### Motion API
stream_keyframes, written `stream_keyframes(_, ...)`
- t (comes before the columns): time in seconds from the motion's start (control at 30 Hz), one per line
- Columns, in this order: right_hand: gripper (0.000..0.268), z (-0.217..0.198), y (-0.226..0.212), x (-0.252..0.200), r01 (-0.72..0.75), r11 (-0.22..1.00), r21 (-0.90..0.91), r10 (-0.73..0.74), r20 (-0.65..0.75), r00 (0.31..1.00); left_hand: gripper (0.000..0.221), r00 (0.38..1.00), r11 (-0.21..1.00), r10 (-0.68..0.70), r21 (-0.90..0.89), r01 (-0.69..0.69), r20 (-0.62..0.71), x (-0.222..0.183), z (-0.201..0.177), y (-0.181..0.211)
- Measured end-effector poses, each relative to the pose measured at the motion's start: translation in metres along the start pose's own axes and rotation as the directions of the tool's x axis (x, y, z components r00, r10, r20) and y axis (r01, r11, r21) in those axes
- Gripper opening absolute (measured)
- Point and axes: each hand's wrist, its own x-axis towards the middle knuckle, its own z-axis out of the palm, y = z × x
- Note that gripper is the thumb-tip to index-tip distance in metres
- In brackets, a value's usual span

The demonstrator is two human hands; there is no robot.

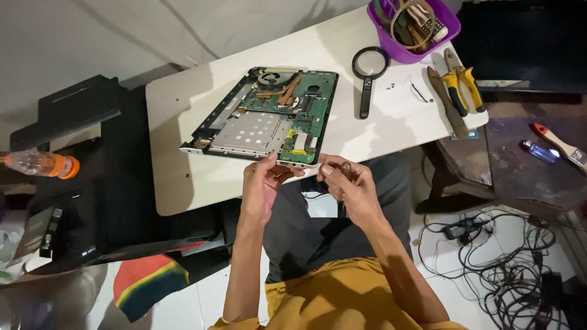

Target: The person works on a disassembled laptop motherboard placed on a white table, using a screwdriver to unscrew and reposition components and handling small parts by hand. They rotate the motherboard, pick up and set down small screws and connectors, and use pliers from the table during the repair.

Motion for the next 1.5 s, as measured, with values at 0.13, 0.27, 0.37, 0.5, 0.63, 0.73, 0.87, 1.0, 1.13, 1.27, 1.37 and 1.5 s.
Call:
stream_keyframes(0.13,0.027,0.002,-0.003,-0.001,0.003,1.0,0.002,-0.003,-0.015,1.0,0.021,1.0,0.999,-0.003,-0.042,0.002,-0.017,-0.003,0.008,0.004)
stream_keyframes(0.27,0.025,0.003,-0.006,-0.004,0.02,1.0,-0.014,-0.021,-0.044,0.999,0.019,0.998,0.991,-0.009,-0.131,0.002,-0.057,-0.006,0.012,0.001)
stream_keyframes(0.37,0.022,0.008,-0.016,-0.008,0.021,0.999,-0.033,-0.024,-0.065,0.998,0.023,0.998,0.994,-0.022,-0.107,0.016,-0.052,-0.006,0.01,-0.005)
stream_keyframes(0.5,0.014,0.016,-0.032,-0.018,-0.021,0.98,-0.197,-0.011,-0.162,0.987,0.023,0.996,0.996,-0.087,-0.014,0.087,-0.001,-0.008,-0.004,-0.034)
stream_keyframes(0.63,0.013,-0.019,0.001,-0.022,-0.027,0.958,-0.285,-0.031,-0.197,0.98,0.02,0.989,0.988,-0.145,-0.048,0.145,0.013,-0.013,-0.012,-0.068)
stream_keyframes(0.73,0.016,-0.038,0.016,-0.023,-0.067,0.948,-0.312,-0.008,-0.233,0.972,0.022,0.984,0.987,-0.157,-0.016,0.158,0.08,-0.012,-0.019,-0.097)
stream_keyframes(0.87,0.02,-0.049,0.018,-0.024,-0.109,0.915,-0.388,0.007,-0.256,0.967,0.026,0.972,0.975,-0.217,-0.025,0.22,0.089,-0.008,-0.022,-0.126)
stream_keyframes(1.0,0.023,-0.063,0.026,-0.022,-0.101,0.881,-0.462,-0.018,-0.246,0.969,0.033,0.956,0.959,-0.283,0.015,0.282,0.082,-0.003,-0.024,-0.15)
stream_keyframes(1.13,0.024,-0.086,0.045,-0.018,-0.078,0.86,-0.504,-0.054,-0.242,0.969,0.035,0.95,0.953,-0.302,0.034,0.3,0.077,-0.001,-0.023,-0.164)
stream_keyframes(1.27,0.022,-0.086,0.043,-0.015,-0.094,0.865,-0.493,-0.057,-0.283,0.957,0.037,0.947,0.948,-0.314,0.069,0.309,0.067,0.004,-0.022,-0.172)
stream_keyframes(1.37,0.018,-0.087,0.041,-0.014,-0.095,0.872,-0.481,-0.068,-0.31,0.948,0.041,0.947,0.946,-0.313,0.115,0.303,0.075,0.005,-0.022,-0.177)
stream_keyframes(1.5,0.018,-0.079,0.031,-0.012,-0.101,0.853,-0.513,-0.08,-0.318,0.945,0.046,0.935,0.938,-0.301,0.234,0.255,0.187,0.004,-0.017,-0.17)
